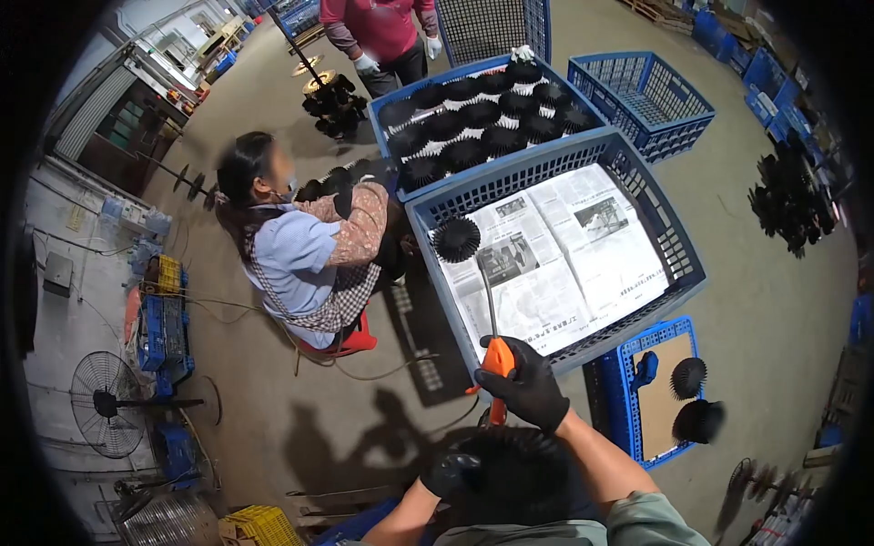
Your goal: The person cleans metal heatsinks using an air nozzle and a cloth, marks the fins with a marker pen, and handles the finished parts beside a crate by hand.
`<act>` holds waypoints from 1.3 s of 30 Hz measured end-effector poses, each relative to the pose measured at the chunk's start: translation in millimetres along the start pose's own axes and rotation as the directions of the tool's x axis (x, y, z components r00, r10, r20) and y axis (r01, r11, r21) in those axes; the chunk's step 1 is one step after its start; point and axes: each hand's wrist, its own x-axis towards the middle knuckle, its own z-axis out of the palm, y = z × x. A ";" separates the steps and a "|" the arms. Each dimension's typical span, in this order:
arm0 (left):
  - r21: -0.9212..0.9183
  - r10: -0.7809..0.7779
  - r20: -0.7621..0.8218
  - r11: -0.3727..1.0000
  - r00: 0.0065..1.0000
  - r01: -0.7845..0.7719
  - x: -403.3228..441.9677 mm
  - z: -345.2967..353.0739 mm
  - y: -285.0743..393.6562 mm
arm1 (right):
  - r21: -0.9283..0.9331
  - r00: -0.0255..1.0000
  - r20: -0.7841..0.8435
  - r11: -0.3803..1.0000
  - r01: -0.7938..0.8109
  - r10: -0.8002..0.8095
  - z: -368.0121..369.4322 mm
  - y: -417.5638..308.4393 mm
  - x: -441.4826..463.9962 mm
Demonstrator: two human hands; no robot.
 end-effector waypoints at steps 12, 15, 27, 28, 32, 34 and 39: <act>-0.424 -0.038 -0.195 0.904 0.980 -0.049 26.0 -32.8 8.1 | 0.171 0.947 0.278 0.962 -0.212 0.159 -57.6 35.9 -37.3; -0.190 -0.121 -0.516 0.981 0.848 0.025 47.0 22.4 17.7 | 0.090 0.950 0.311 0.995 -0.040 0.010 -78.0 86.0 -42.6; 0.944 0.326 -0.290 -0.057 0.900 0.325 95.1 61.5 -2.4 | 0.099 0.869 0.484 0.981 -0.166 0.099 -189.6 37.6 -7.4; 0.973 0.412 -0.216 0.015 0.885 0.231 98.0 28.2 -19.1 | 0.223 0.891 0.439 0.947 -0.231 0.114 -194.8 38.9 -0.2; 0.998 0.604 0.018 0.040 0.797 -0.053 87.4 15.5 -29.2 | 0.393 0.985 0.175 0.916 -0.079 0.010 -218.8 7.9 26.0; 0.998 0.604 0.043 0.012 0.796 -0.063 68.0 57.1 -5.3 | 0.118 0.953 0.059 0.950 0.289 -0.297 -225.7 -18.6 52.0; 0.949 0.495 -0.279 0.276 0.823 0.155 28.5 28.2 -29.0 | -0.511 0.552 -0.052 0.497 0.701 -0.832 -232.0 -134.2 107.8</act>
